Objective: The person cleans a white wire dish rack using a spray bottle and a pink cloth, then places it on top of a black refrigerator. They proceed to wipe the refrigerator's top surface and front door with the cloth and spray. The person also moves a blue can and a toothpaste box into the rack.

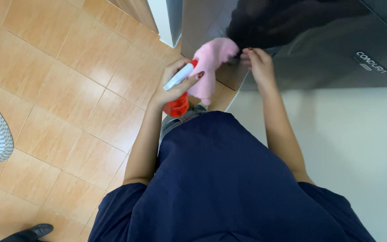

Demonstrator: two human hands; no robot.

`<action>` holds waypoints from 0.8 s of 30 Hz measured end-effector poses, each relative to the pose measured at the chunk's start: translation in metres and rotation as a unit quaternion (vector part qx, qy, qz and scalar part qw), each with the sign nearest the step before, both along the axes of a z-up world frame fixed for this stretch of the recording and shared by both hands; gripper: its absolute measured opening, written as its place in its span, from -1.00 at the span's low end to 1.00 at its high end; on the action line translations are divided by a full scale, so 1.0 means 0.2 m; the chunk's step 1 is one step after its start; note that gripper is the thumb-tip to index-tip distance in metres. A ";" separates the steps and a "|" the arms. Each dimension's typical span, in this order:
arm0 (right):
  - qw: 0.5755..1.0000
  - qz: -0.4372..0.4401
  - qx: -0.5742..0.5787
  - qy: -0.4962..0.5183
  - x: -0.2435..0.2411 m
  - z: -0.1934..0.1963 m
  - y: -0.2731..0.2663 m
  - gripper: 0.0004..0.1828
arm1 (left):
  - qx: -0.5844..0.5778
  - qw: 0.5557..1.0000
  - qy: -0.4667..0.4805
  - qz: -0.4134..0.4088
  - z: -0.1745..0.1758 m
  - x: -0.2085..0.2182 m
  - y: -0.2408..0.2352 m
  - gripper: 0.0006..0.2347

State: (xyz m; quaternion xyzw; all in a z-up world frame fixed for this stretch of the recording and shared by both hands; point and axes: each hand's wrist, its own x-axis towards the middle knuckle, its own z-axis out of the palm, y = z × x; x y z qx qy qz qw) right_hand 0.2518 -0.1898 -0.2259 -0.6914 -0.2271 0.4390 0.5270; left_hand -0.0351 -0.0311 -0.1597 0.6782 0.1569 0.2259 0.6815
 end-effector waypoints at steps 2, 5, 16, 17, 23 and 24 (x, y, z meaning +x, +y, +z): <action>0.986 -0.115 -0.032 -0.116 -0.06 -0.10 -0.03 -0.65 | 0.008 0.998 0.031 0.050 0.02 -0.01 0.00 -0.76; 0.992 -0.120 0.034 0.007 -0.30 0.09 0.01 -0.55 | 0.025 0.997 0.045 0.060 0.05 -0.02 0.00 -0.76; 0.990 -0.020 0.136 0.011 -0.50 -0.04 0.14 -0.58 | 0.009 0.998 -0.041 0.054 0.03 0.03 -0.08 -0.66; 0.974 -0.087 0.188 -0.092 -0.48 -0.01 0.12 -0.62 | -0.028 0.994 -0.073 0.069 0.05 0.03 -0.08 -0.61; 0.795 -0.124 0.295 -0.516 -0.26 0.48 -0.05 -0.71 | -0.061 0.988 -0.050 0.130 -0.11 -0.05 -0.09 -0.74; 0.795 -0.123 0.297 -0.515 -0.20 0.57 0.02 -0.71 | -0.060 0.988 -0.050 0.132 -0.14 -0.06 -0.10 -0.74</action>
